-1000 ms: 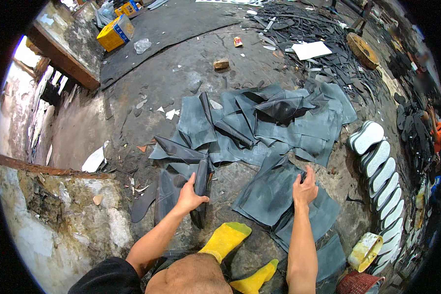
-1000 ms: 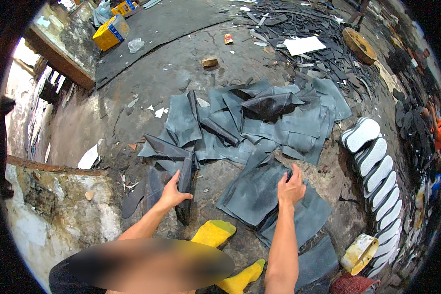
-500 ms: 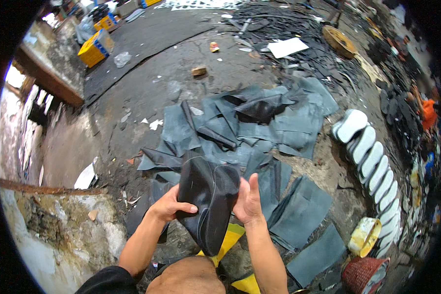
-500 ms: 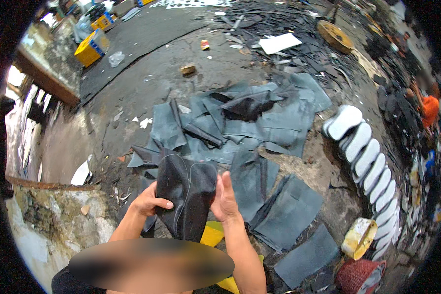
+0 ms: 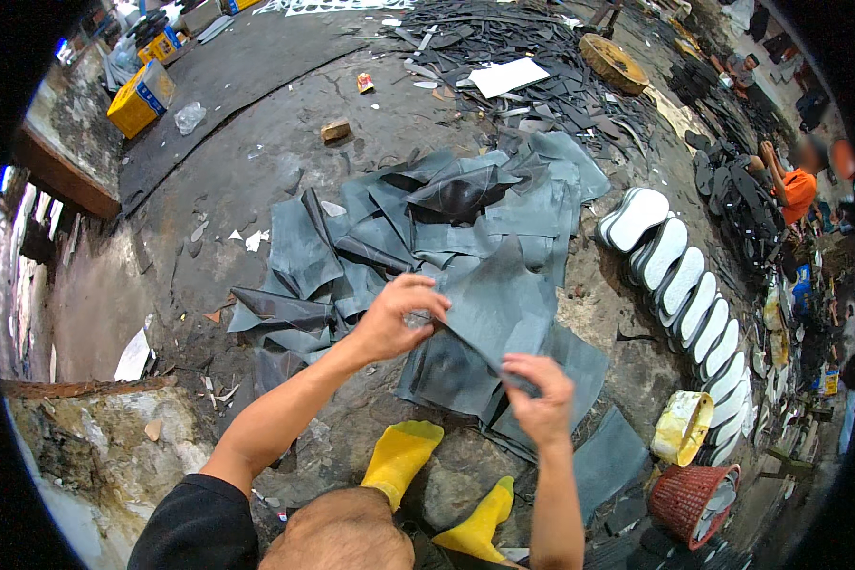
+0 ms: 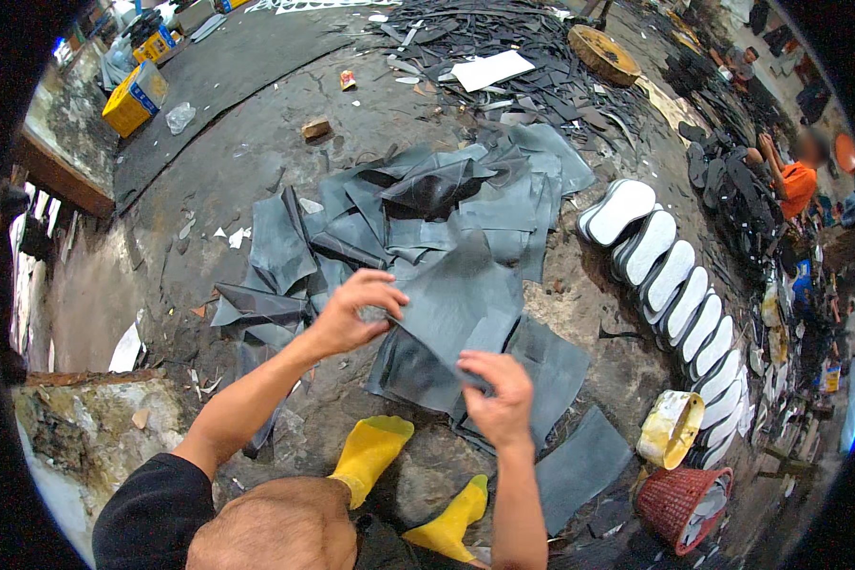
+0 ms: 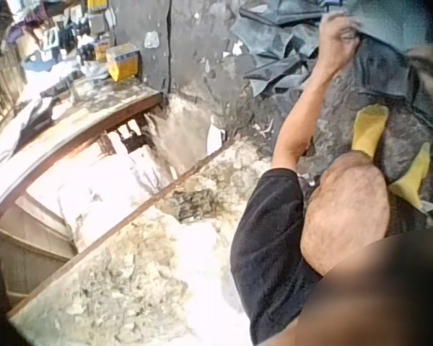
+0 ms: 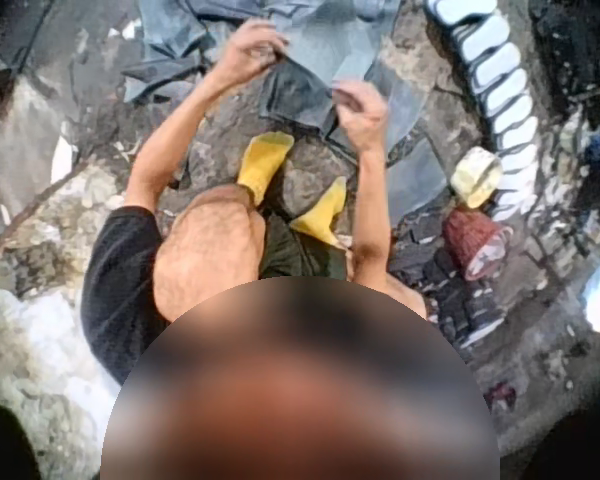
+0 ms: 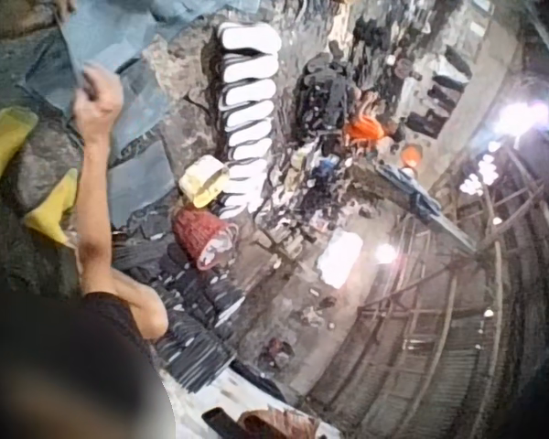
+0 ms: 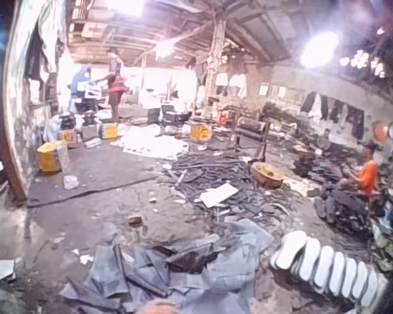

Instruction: The person sits on the floor and repeatedly picks up, unfolds, and inspects dark grey rubber pieces. They handle the pieces one at a time, turning them over and placing them back into a pile. The task involves sorting or inspecting the rubber pieces without using any tools.

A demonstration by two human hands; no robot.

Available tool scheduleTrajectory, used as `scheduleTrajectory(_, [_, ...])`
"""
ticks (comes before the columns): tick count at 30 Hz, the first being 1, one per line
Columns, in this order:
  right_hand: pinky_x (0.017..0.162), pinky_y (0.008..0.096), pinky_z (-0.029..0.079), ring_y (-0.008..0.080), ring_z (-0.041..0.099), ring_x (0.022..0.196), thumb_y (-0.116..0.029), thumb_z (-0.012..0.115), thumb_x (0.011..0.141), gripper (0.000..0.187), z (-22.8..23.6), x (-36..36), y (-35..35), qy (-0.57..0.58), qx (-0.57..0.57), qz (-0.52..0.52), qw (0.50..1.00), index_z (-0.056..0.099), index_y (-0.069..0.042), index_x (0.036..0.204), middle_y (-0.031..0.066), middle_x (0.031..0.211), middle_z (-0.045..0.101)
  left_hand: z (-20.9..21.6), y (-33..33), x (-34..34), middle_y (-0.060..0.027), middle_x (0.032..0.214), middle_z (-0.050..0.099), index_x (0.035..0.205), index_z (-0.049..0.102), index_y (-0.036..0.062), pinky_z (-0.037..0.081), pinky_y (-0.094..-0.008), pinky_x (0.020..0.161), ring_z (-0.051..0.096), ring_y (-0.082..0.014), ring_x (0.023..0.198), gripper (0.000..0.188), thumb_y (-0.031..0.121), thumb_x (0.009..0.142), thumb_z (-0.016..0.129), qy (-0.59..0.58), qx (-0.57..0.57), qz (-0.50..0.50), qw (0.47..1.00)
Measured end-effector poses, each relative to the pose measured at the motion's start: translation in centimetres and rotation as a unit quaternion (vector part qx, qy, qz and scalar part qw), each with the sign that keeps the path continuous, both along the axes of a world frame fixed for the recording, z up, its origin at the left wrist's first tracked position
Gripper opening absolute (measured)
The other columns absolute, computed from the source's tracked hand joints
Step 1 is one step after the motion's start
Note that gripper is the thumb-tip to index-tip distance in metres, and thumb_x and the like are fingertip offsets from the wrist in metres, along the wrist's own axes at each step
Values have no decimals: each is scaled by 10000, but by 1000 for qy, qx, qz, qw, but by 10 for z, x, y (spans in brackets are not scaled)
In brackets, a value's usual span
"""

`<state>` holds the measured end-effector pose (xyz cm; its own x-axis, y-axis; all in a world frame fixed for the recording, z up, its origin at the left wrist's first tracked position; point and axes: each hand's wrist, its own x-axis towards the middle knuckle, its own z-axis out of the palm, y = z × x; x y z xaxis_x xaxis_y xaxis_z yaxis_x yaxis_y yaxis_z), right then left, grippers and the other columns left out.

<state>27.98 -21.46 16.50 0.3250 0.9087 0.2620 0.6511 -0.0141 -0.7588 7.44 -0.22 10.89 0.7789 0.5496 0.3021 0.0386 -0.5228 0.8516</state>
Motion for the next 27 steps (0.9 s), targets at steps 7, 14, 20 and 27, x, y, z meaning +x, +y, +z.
scheduleTrajectory(7, [1050, 459, 434, 284, 673, 1186, -337, 775, 874, 343, -98, -39, -55, -158, -120, 3, 980, 755, -63, 1078, 97, 1169, 754, -89, -61, -61, -39, 1340, 678, 953, 746, 121, 311, -569, 1208, 448, -319, 1439, 256, 25, 732, 660, 252, 165, -80, 950])
scheduleTrajectory(14, [1091, 519, 360, 262, 667, 1115, -208, 758, 849, 224, -101, -62, -39, -226, -133, -67, 963, 759, -69, 1025, 104, 1125, 730, -80, -153, -181, -142, 1399, 601, 1114, 714, 97, 371, -508, 1153, 462, -399, 1390, 326, 102, 795, 782, 234, 36, 421, 876])
scheduleTrajectory(20, [1144, 567, 309, 285, 646, 1150, -288, 769, 850, 328, -99, -70, -42, -239, -95, -68, 964, 755, -72, 1097, 113, 1216, 696, -107, -167, -263, -269, 1587, 360, 1462, 510, 68, 288, -578, 1191, 315, -487, 1449, 796, 356, 805, 853, 329, -42, 621, 710])
scheduleTrajectory(27, [1149, 566, 310, 280, 671, 1093, -281, 788, 838, 284, -90, -81, -37, -285, -70, -114, 949, 762, -97, 1053, 71, 1139, 739, -72, -141, -280, -132, 1142, 747, 1353, 612, -33, 540, -338, 920, 706, -231, 1017, 572, 176, 861, 816, 215, -223, 545, 779])
